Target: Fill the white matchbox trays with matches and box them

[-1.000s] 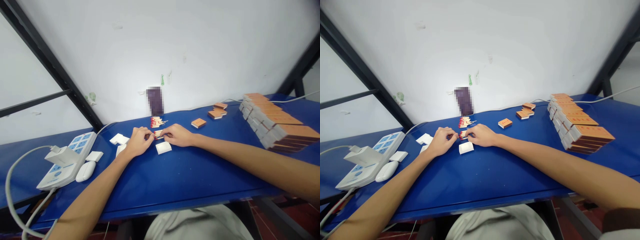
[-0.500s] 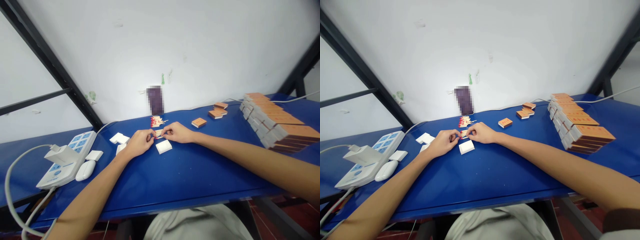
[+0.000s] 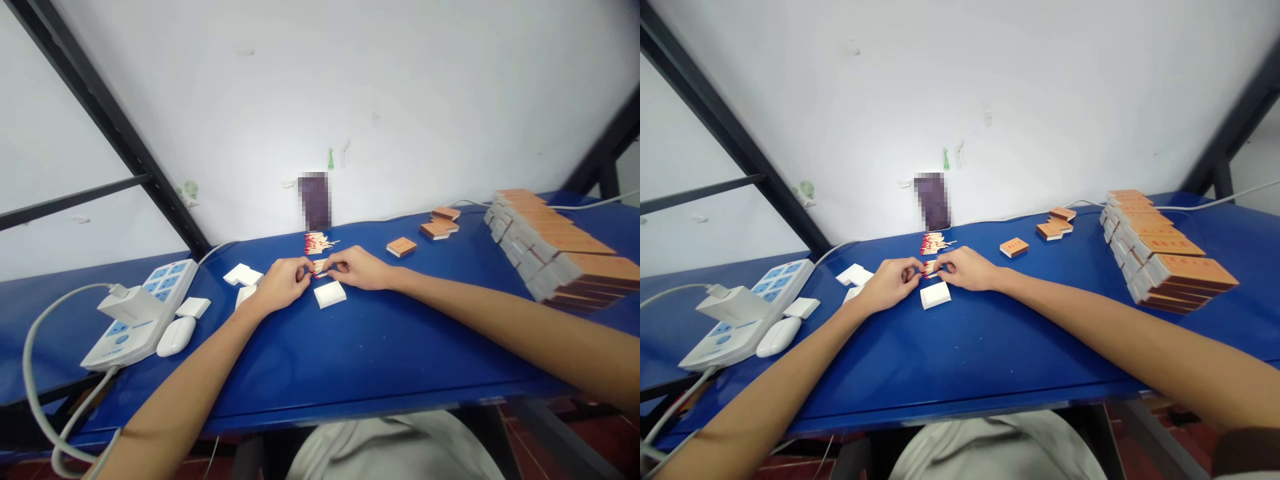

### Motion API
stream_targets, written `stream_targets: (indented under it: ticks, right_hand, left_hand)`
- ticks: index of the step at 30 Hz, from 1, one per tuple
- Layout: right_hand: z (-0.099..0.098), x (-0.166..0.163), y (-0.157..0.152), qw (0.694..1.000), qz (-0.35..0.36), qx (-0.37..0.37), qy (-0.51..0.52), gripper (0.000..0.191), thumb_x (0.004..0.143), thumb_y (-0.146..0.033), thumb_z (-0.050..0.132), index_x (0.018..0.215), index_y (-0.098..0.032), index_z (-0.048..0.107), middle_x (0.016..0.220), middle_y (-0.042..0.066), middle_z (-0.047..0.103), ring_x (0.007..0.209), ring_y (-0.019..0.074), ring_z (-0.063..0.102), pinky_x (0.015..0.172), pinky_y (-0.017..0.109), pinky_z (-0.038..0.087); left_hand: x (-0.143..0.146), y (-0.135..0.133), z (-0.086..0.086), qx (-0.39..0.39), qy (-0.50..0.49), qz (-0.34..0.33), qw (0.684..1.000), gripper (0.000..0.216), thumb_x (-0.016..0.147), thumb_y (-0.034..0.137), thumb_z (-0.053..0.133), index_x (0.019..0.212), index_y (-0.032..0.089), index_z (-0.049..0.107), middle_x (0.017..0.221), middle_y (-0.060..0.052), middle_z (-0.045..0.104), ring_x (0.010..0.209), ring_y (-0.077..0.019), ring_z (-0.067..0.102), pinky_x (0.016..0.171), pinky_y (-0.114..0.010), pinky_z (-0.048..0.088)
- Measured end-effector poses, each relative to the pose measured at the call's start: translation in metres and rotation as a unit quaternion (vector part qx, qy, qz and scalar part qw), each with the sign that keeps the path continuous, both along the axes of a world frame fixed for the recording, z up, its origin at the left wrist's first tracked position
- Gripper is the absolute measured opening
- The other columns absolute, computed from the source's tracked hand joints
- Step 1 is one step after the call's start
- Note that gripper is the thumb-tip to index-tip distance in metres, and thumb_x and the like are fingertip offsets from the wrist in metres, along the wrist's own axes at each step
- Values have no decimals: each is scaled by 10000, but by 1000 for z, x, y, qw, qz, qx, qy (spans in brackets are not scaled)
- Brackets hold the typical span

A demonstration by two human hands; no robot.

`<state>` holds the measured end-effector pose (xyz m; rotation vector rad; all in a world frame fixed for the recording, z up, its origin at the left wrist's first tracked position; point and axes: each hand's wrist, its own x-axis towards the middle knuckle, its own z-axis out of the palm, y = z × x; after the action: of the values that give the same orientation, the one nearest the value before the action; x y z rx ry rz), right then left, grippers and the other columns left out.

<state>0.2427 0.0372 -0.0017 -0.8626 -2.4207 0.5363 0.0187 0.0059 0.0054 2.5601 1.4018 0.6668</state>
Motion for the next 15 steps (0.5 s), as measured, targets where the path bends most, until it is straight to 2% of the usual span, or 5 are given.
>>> stream_targets:
  ticks: [10, 15]
  right_hand:
    - [-5, -1, 3, 999, 18, 44, -11, 270, 860, -207, 548, 1042, -196, 747, 680, -7, 635, 576, 103, 478, 597, 228, 317]
    - [-4, -1, 2, 999, 20, 42, -10, 258, 862, -212, 556, 1041, -201, 742, 658, -17, 614, 580, 103, 479, 600, 225, 319]
  left_hand:
    - [1, -1, 0, 12, 46, 15, 999, 256, 840, 207, 519, 997, 214, 721, 656, 6, 617, 579, -143, 535, 575, -249, 377]
    - [1, -4, 2, 23, 71, 15, 997, 278, 851, 214, 507, 1019, 217, 730, 700, -14, 638, 613, -154, 554, 592, -257, 390]
